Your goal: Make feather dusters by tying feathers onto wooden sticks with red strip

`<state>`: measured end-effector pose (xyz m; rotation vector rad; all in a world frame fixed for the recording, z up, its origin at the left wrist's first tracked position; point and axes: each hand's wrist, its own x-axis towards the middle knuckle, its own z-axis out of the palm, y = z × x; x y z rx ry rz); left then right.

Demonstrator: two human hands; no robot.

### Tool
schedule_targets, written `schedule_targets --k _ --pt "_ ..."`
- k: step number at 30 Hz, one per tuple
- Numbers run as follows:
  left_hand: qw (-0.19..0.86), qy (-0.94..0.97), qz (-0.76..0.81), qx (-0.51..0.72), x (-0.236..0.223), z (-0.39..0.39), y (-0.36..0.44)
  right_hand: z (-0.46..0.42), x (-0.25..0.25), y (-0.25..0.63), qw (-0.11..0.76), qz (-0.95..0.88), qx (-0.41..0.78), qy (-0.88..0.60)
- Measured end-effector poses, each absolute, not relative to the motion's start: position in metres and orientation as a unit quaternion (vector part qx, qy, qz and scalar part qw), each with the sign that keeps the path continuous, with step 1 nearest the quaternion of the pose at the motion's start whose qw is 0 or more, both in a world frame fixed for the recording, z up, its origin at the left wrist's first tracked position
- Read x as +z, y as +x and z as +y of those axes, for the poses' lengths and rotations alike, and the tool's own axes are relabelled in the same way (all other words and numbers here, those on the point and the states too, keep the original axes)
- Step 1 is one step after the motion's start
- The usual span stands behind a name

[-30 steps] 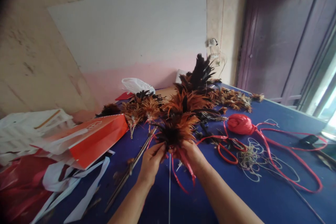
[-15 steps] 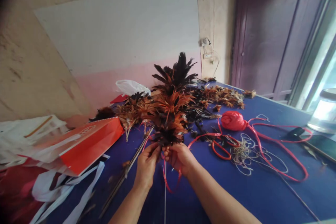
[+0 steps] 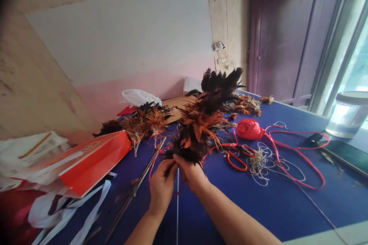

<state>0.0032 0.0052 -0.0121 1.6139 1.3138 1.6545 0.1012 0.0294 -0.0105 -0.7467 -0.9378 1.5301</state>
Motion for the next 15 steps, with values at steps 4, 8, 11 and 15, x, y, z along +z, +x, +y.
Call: schedule_targets --k 4,8,11,15 --pt "0.446 0.558 0.445 0.54 -0.012 0.011 -0.006 0.032 -0.005 0.117 0.521 -0.477 0.631 -0.321" --pt "0.538 0.544 0.397 0.507 -0.009 0.013 -0.014 0.032 0.004 0.128 0.467 -0.552 0.612 -0.321" --pt "0.519 0.548 0.415 0.508 -0.006 0.01 -0.012 0.033 0.007 0.129 0.49 -0.54 0.603 -0.324" --pt "0.536 0.525 0.43 0.503 -0.004 0.008 -0.01 0.034 0.005 0.126 0.516 -0.528 0.587 -0.331"
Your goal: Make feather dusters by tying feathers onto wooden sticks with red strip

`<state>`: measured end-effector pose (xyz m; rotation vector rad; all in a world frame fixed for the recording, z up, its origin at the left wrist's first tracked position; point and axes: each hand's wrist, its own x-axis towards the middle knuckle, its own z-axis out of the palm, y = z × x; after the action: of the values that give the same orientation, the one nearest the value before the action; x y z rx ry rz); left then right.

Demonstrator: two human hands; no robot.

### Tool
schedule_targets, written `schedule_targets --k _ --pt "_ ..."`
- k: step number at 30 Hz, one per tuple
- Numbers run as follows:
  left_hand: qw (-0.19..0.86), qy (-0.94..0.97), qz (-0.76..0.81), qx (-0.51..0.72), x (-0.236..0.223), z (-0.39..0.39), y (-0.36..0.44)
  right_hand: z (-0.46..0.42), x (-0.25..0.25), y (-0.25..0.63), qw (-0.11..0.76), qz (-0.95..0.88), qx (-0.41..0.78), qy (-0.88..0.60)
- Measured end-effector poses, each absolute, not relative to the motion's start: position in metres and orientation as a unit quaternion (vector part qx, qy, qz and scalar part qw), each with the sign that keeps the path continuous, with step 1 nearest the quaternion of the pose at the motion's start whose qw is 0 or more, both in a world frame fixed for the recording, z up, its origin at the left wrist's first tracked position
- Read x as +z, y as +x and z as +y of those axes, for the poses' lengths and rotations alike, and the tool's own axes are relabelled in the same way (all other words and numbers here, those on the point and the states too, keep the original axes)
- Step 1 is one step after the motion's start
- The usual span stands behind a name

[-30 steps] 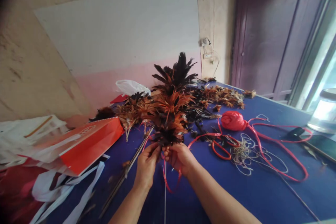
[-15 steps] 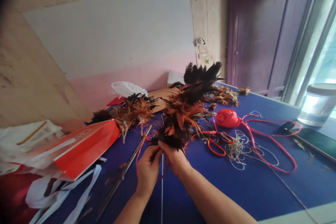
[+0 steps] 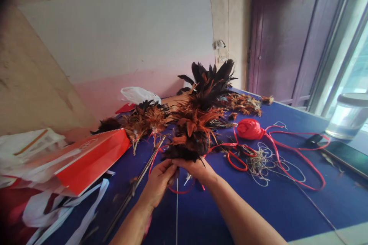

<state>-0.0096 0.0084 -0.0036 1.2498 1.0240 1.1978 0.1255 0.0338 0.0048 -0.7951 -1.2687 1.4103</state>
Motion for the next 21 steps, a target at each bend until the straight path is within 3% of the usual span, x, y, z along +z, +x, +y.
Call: schedule_targets --k 9,16,21 --pt "0.545 0.44 0.42 0.577 -0.005 0.013 -0.014 0.034 0.007 0.126 0.52 -0.572 0.54 -0.332" --pt "0.556 0.401 0.43 0.587 -0.003 0.017 -0.022 0.044 -0.004 0.132 0.362 -0.704 0.434 -0.431" --pt "0.556 0.37 0.446 0.596 -0.008 0.018 -0.017 0.044 -0.006 0.127 0.414 -0.633 0.468 -0.457"
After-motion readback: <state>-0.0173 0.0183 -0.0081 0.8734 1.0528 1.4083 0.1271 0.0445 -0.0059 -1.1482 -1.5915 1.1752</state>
